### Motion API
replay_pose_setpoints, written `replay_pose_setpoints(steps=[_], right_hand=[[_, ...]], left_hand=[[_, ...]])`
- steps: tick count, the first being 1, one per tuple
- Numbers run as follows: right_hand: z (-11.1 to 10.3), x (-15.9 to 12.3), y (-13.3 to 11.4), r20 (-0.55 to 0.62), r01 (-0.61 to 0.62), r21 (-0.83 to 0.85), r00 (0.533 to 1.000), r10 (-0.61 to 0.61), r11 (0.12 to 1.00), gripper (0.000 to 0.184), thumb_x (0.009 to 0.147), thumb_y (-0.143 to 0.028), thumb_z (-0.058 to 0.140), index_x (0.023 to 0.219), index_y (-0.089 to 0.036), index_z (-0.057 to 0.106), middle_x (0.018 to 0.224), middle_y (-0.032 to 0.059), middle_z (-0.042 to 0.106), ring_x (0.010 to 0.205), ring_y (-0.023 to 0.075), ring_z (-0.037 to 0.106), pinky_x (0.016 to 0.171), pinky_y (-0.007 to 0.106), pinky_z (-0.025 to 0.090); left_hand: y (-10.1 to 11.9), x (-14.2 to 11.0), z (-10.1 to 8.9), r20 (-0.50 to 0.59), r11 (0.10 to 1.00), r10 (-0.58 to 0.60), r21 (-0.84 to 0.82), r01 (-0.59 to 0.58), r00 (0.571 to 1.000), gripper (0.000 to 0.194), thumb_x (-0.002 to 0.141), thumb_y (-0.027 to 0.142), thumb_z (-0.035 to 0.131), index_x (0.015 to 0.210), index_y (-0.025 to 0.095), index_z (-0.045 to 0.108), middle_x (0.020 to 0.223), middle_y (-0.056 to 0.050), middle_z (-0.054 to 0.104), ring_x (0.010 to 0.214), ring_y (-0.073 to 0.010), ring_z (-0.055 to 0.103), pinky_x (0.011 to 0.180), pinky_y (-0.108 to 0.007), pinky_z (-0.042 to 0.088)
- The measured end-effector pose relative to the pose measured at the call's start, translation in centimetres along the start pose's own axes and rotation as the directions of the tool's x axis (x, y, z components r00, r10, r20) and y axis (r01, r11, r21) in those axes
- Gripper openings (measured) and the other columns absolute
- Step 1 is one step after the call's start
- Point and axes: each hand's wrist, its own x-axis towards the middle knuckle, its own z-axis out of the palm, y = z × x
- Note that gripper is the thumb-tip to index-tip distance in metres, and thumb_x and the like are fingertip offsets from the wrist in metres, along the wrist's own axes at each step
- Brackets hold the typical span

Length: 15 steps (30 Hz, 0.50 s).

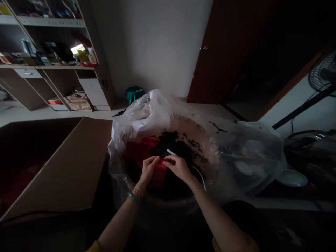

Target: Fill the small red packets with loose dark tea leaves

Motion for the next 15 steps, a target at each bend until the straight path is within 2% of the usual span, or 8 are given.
replay_pose_setpoints(steps=[4, 9, 12, 15], right_hand=[[1.1, -0.3, -0.3, -0.040, -0.063, 0.103, 0.997, 0.067, 0.993, 0.016, 0.078, -0.030, 0.059, 0.076, -0.021, 0.072, 0.078, 0.0037, 0.073, 0.072, 0.0202, 0.067, 0.071, 0.031, 0.051], [1.1, -0.4, 0.6, -0.070, -0.124, 0.145, 0.988, 0.135, 0.982, 0.020, 0.079, -0.034, 0.057, 0.075, -0.021, 0.071, 0.077, 0.0050, 0.073, 0.072, 0.0215, 0.067, 0.069, 0.031, 0.051], [1.4, -0.7, 1.0, -0.069, -0.137, 0.223, 0.985, 0.156, 0.965, 0.028, 0.082, -0.039, 0.052, 0.089, -0.019, 0.070, 0.083, 0.0067, 0.073, 0.077, 0.0212, 0.068, 0.071, 0.032, 0.053], [2.1, -1.2, 1.0, -0.048, -0.152, 0.318, 0.983, 0.176, 0.936, 0.041, 0.079, -0.043, 0.057, 0.112, -0.019, 0.061, 0.086, 0.0062, 0.072, 0.078, 0.0205, 0.068, 0.072, 0.032, 0.054]], left_hand=[[-0.2, -0.2, 0.0, 0.040, 0.996, -0.045, -0.078, 0.048, 0.998, 0.037, 0.063, 0.049, 0.072, 0.063, 0.013, 0.067, 0.053, 0.002, 0.059, 0.047, -0.0082, 0.047, 0.047, -0.019, 0.034], [-0.3, 0.1, 0.0, 0.127, 0.990, -0.103, -0.083, 0.114, 0.987, 0.042, 0.064, 0.054, 0.070, 0.072, 0.012, 0.070, 0.057, 0.000, 0.063, 0.049, -0.0102, 0.051, 0.049, -0.021, 0.037], [-0.3, 0.2, -0.2, 0.141, 1.000, -0.011, 0.013, 0.010, 0.990, 0.040, 0.065, 0.052, 0.070, 0.072, 0.012, 0.072, 0.064, -0.003, 0.067, 0.058, -0.0130, 0.055, 0.055, -0.022, 0.041], [-0.3, 0.3, -0.5, 0.091, 0.992, 0.097, 0.074, -0.104, 0.991, 0.036, 0.066, 0.048, 0.070, 0.066, 0.013, 0.071, 0.063, -0.002, 0.066, 0.060, -0.0128, 0.054, 0.056, -0.022, 0.040]])
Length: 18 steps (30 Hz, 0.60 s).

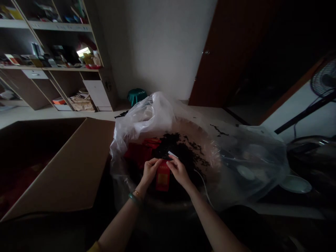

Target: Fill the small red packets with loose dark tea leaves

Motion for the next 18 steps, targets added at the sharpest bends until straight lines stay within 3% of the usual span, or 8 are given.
replay_pose_setpoints(steps=[4, 7, 10, 13, 15, 18], right_hand=[[0.7, -0.6, 0.2, 0.036, -0.023, 0.052, 0.999, 0.021, 0.998, 0.046, 0.070, -0.037, 0.068, 0.112, -0.020, 0.059, 0.096, 0.0063, 0.072, 0.087, 0.0220, 0.068, 0.078, 0.035, 0.054], [0.6, -0.5, 0.4, 0.040, -0.046, 0.049, 0.998, 0.044, 0.998, 0.043, 0.070, -0.032, 0.068, 0.111, -0.020, 0.060, 0.096, 0.0069, 0.072, 0.088, 0.0226, 0.068, 0.080, 0.036, 0.054], [0.2, -0.4, 0.6, 0.086, -0.061, 0.010, 0.995, 0.060, 0.998, 0.047, 0.069, -0.029, 0.069, 0.114, -0.019, 0.059, 0.089, 0.0050, 0.072, 0.083, 0.0210, 0.068, 0.078, 0.035, 0.054], [0.0, -0.4, 0.8, 0.130, -0.047, -0.007, 0.990, 0.047, 0.999, 0.051, 0.069, -0.030, 0.070, 0.117, -0.019, 0.058, 0.080, 0.0018, 0.071, 0.077, 0.0193, 0.068, 0.075, 0.033, 0.054], [-0.1, -0.4, 0.8, 0.105, -0.031, 0.017, 0.994, 0.029, 0.999, 0.050, 0.071, -0.034, 0.069, 0.117, -0.019, 0.059, 0.081, 0.0024, 0.071, 0.079, 0.0194, 0.068, 0.075, 0.033, 0.054], [-0.4, -0.4, 0.9, 0.007, -0.024, 0.066, 1.000, 0.023, 0.998, 0.046, 0.076, -0.042, 0.063, 0.115, -0.018, 0.059, 0.087, 0.0053, 0.071, 0.078, 0.0192, 0.067, 0.069, 0.031, 0.055]], left_hand=[[-0.2, 0.1, -0.3, -0.047, 1.000, -0.014, -0.025, 0.013, 0.999, 0.037, 0.069, 0.049, 0.067, 0.063, 0.013, 0.068, 0.058, 0.000, 0.062, 0.055, -0.0107, 0.051, 0.052, -0.021, 0.038], [-0.2, 0.2, -0.3, -0.009, 0.997, -0.032, -0.067, 0.031, 0.999, 0.036, 0.072, 0.050, 0.064, 0.076, 0.014, 0.071, 0.068, -0.001, 0.067, 0.061, -0.0124, 0.056, 0.057, -0.022, 0.042], [0.0, 0.4, -0.2, 0.038, 0.999, 0.033, 0.027, -0.034, 0.999, 0.032, 0.067, 0.044, 0.069, 0.081, 0.015, 0.073, 0.079, -0.005, 0.071, 0.071, -0.0157, 0.061, 0.065, -0.024, 0.046], [0.2, 0.7, -0.3, 0.061, 0.986, 0.042, 0.160, -0.051, 0.997, 0.024, 0.063, 0.038, 0.073, 0.066, 0.015, 0.070, 0.065, -0.004, 0.068, 0.062, -0.0152, 0.059, 0.059, -0.024, 0.045], [0.6, 1.4, -0.7, 0.008, 0.980, 0.059, 0.188, -0.060, 0.998, 0.023, 0.063, 0.037, 0.072, 0.063, 0.015, 0.069, 0.062, -0.003, 0.068, 0.059, -0.0149, 0.059, 0.058, -0.024, 0.044], [1.7, 4.1, -1.7, -0.193, 0.985, 0.097, 0.156, -0.067, 0.976, 0.027, 0.066, 0.040, 0.069, 0.073, 0.014, 0.071, 0.069, -0.004, 0.069, 0.065, -0.0156, 0.060, 0.061, -0.024, 0.045]])
